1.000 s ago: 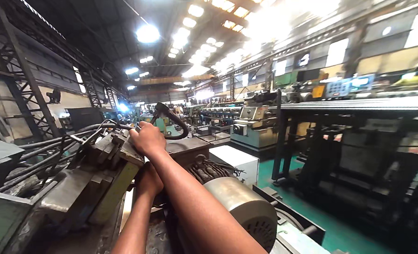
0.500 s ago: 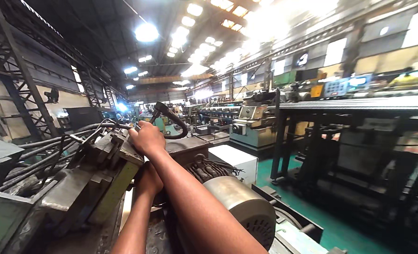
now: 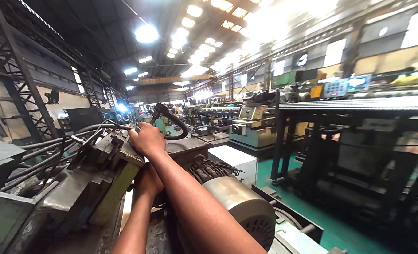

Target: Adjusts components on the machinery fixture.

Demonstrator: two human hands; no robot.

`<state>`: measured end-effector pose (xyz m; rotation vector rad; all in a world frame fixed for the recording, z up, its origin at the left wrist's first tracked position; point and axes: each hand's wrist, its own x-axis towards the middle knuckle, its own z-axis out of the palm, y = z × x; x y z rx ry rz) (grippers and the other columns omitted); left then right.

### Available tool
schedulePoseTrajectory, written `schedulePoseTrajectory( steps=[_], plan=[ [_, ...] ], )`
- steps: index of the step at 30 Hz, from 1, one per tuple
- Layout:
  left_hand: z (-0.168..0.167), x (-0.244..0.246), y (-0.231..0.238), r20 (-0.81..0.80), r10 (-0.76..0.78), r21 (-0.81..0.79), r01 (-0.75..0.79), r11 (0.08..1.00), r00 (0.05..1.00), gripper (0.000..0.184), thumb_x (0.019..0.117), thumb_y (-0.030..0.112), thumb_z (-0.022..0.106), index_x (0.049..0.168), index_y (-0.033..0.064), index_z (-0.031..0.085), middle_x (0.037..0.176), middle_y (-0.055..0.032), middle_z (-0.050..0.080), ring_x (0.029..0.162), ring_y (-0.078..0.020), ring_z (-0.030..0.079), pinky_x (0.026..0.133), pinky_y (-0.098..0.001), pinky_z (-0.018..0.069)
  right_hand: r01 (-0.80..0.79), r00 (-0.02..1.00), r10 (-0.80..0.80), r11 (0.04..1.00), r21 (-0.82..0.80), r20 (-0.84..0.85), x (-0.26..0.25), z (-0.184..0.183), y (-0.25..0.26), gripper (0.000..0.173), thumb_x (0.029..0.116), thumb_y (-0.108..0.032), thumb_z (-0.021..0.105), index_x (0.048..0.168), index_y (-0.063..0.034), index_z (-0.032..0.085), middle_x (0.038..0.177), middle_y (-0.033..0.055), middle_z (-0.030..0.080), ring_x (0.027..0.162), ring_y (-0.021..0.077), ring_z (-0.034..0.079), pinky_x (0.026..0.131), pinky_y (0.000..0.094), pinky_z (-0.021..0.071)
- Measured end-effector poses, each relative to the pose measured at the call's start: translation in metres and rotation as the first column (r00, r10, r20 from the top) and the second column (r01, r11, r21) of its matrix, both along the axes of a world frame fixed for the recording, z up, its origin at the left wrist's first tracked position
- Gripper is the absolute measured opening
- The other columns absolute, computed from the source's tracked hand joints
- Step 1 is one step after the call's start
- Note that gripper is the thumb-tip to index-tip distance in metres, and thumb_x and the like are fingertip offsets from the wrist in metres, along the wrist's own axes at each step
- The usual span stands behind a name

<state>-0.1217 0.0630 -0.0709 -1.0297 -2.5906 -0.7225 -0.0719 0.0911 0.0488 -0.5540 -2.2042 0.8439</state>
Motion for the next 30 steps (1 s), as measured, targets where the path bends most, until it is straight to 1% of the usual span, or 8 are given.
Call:
schedulePoseTrajectory(
  steps=[4, 9, 12, 15, 18, 26, 28, 30],
  plan=[
    [-0.0005, 0.0000, -0.0007, 0.002, 0.001, 0.022, -0.001, 1.000, 1.000, 0.044, 0.0909, 0.025, 0.074, 0.125, -0.0010, 0.064, 0.121, -0.0215, 0.068, 0.117, -0.0366, 0.066, 0.099, -0.0567, 0.0515, 0.002, 1.000, -0.002, 1.000, 0.002, -0.004, -0.0009, -0.0004, 0.0006, 0.033, 0.1067, -0.036, 0.052, 0.118, -0.0109, 0.069, 0.114, 0.0182, 0.071, 0.108, 0.0376, 0.068, 0.082, 0.0621, 0.0528],
    [-0.0002, -0.0006, 0.0003, 0.002, 0.009, 0.017, -0.009, 1.000, 1.000, 0.043, 0.0861, 0.019, 0.077, 0.122, -0.0019, 0.063, 0.119, -0.0222, 0.068, 0.115, -0.0373, 0.066, 0.096, -0.0569, 0.0527, 0.000, 1.000, 0.000, 1.000, 0.010, -0.008, -0.0005, -0.0004, 0.0009, 0.032, 0.1067, -0.035, 0.051, 0.117, -0.0107, 0.069, 0.113, 0.0169, 0.072, 0.108, 0.0362, 0.069, 0.082, 0.0619, 0.0527],
    [-0.0003, -0.0006, 0.0001, -0.006, 0.009, 0.014, -0.009, 1.000, 1.000, 0.042, 0.0879, 0.021, 0.076, 0.122, -0.0011, 0.064, 0.120, -0.0216, 0.068, 0.115, -0.0368, 0.066, 0.097, -0.0563, 0.0525, -0.001, 1.000, 0.001, 1.000, 0.005, -0.015, -0.0010, -0.0010, 0.0009, 0.032, 0.1065, -0.036, 0.052, 0.118, -0.0110, 0.069, 0.114, 0.0169, 0.072, 0.109, 0.0361, 0.069, 0.083, 0.0619, 0.0530],
    [-0.0004, 0.0007, -0.0001, -0.001, 0.015, -0.002, -0.015, 1.000, 1.000, 0.043, 0.0895, 0.021, 0.075, 0.125, -0.0004, 0.063, 0.124, -0.0217, 0.067, 0.119, -0.0369, 0.064, 0.099, -0.0563, 0.0513, -0.001, 1.000, 0.001, 1.000, -0.008, -0.013, -0.0007, -0.0006, 0.0004, 0.033, 0.1062, -0.036, 0.052, 0.120, -0.0115, 0.069, 0.115, 0.0171, 0.072, 0.109, 0.0365, 0.069, 0.083, 0.0621, 0.0531],
    [0.0001, 0.0013, -0.0005, -0.012, 0.009, -0.021, -0.010, 1.000, 1.000, 0.045, 0.0894, 0.021, 0.075, 0.127, -0.0008, 0.063, 0.125, -0.0221, 0.066, 0.121, -0.0368, 0.063, 0.101, -0.0556, 0.0501, -0.002, 1.000, 0.002, 1.000, -0.014, -0.013, -0.0008, -0.0005, 0.0000, 0.031, 0.1064, -0.035, 0.052, 0.119, -0.0120, 0.069, 0.114, 0.0171, 0.072, 0.109, 0.0367, 0.069, 0.082, 0.0622, 0.0532],
    [0.0015, 0.0035, -0.0019, -0.031, 0.007, -0.037, -0.008, 0.999, 0.999, 0.046, 0.0879, 0.021, 0.076, 0.127, -0.0005, 0.063, 0.124, -0.0213, 0.067, 0.120, -0.0368, 0.064, 0.101, -0.0558, 0.0501, 0.006, 1.000, -0.006, 1.000, -0.012, 0.005, -0.0002, 0.0004, -0.0010, 0.032, 0.1067, -0.037, 0.052, 0.115, -0.0115, 0.069, 0.112, 0.0172, 0.071, 0.107, 0.0364, 0.069, 0.080, 0.0617, 0.0531],
    [0.0012, 0.0037, -0.0023, -0.026, 0.007, -0.024, -0.007, 1.000, 1.000, 0.046, 0.0886, 0.021, 0.075, 0.127, -0.0002, 0.063, 0.124, -0.0216, 0.067, 0.120, -0.0369, 0.064, 0.100, -0.0564, 0.0504, 0.005, 1.000, -0.005, 1.000, -0.013, 0.007, 0.0006, 0.0006, -0.0013, 0.031, 0.1067, -0.036, 0.051, 0.115, -0.0113, 0.069, 0.112, 0.0172, 0.071, 0.107, 0.0365, 0.069, 0.080, 0.0615, 0.0532],
    [0.0005, 0.0039, -0.0035, -0.006, 0.000, -0.009, 0.000, 1.000, 1.000, 0.047, 0.0913, 0.022, 0.074, 0.131, -0.0002, 0.062, 0.126, -0.0225, 0.066, 0.121, -0.0381, 0.064, 0.100, -0.0583, 0.0502, -0.004, 1.000, 0.004, 1.000, -0.013, 0.003, 0.0015, 0.0004, -0.0015, 0.031, 0.1068, -0.036, 0.052, 0.115, -0.0111, 0.069, 0.112, 0.0174, 0.071, 0.107, 0.0366, 0.069, 0.080, 0.0616, 0.0535]
  ],
)
